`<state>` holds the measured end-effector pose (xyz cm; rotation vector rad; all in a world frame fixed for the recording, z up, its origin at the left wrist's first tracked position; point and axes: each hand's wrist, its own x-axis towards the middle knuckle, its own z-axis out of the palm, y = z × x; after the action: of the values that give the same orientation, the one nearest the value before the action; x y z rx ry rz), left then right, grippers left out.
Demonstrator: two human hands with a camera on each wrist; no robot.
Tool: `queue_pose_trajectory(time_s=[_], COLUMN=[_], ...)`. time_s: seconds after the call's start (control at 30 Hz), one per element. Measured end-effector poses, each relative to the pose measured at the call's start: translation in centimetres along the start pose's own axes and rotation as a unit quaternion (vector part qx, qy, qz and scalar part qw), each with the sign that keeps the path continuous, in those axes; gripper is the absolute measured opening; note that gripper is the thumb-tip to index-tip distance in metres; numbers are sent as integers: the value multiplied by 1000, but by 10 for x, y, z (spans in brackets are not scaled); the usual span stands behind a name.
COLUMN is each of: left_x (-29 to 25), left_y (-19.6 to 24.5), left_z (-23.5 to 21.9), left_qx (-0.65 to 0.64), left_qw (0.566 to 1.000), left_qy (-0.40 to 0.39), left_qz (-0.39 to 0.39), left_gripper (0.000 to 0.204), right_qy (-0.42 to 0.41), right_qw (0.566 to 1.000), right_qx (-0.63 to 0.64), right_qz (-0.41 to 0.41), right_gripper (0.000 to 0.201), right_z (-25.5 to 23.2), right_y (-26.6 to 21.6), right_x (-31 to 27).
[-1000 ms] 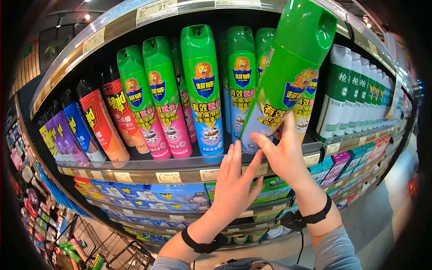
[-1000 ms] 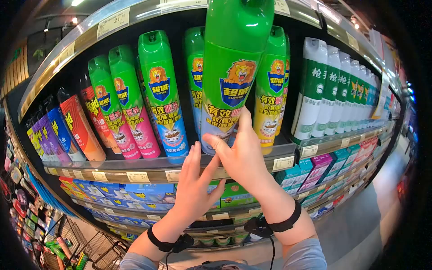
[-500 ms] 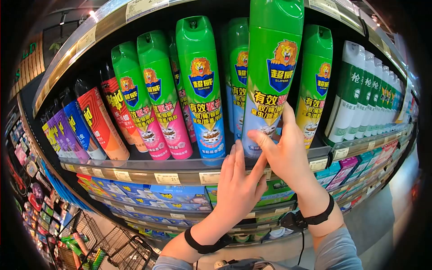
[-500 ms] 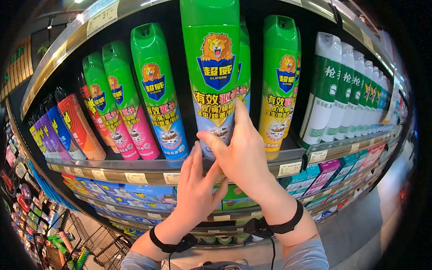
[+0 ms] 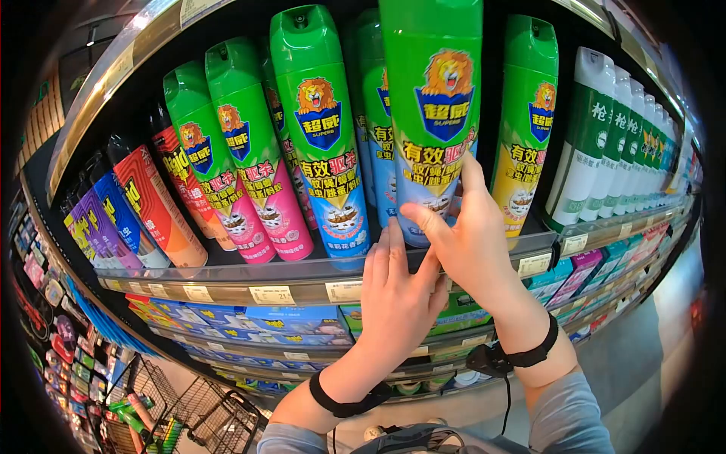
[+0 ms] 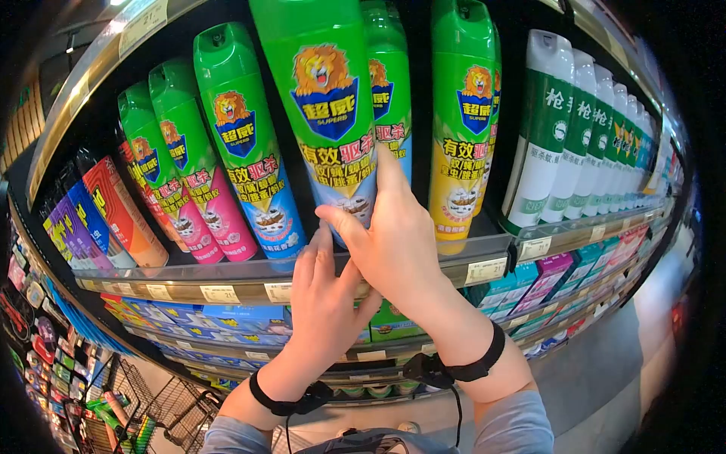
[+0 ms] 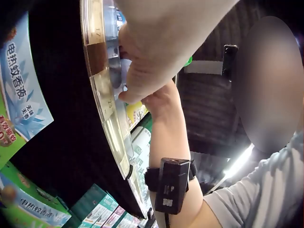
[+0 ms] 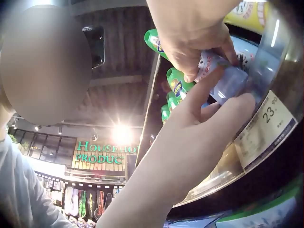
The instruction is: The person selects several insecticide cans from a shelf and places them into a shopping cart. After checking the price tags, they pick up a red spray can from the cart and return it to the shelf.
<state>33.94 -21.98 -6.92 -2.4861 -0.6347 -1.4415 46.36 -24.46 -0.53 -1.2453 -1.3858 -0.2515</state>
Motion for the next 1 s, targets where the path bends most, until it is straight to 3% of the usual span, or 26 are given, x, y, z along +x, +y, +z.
queue_pose_trajectory(time_s=[0.07,0.27,0.33,0.43,0.47,0.53,0.73,1.0], left_x=[-2,-1,-2,-3,-3,-4,-16,-20], left_y=[0,-1,0,0,0,2,4,4], left_z=[1,-1,0,3,2,1,2,8], left_qx=[12,-17,-30,-30,-30,-7,50,21], left_qw=[1000,1000,999,999,999,1000,997,998], left_qy=[-9,-9,-6,2,2,5,-28,-17], left_qz=[-7,-10,-18,-24,-24,-28,-55,-63], left_gripper=[49,57,58,59,59,55,61,61], right_qy=[-15,-15,-14,-15,-15,-25,-70,-68], right_qw=[1000,999,998,997,997,996,990,989], right_qx=[-10,-44,-54,-80,-80,-19,25,-3], right_qz=[-3,0,30,13,13,87,122,132], right_gripper=[88,84,68,71,71,74,73,73], right_z=[2,6,6,8,9,10,4,4], right_y=[4,6,-1,3,3,2,0,5], right_x=[-1,-5,-6,-5,-5,-7,-18,-18])
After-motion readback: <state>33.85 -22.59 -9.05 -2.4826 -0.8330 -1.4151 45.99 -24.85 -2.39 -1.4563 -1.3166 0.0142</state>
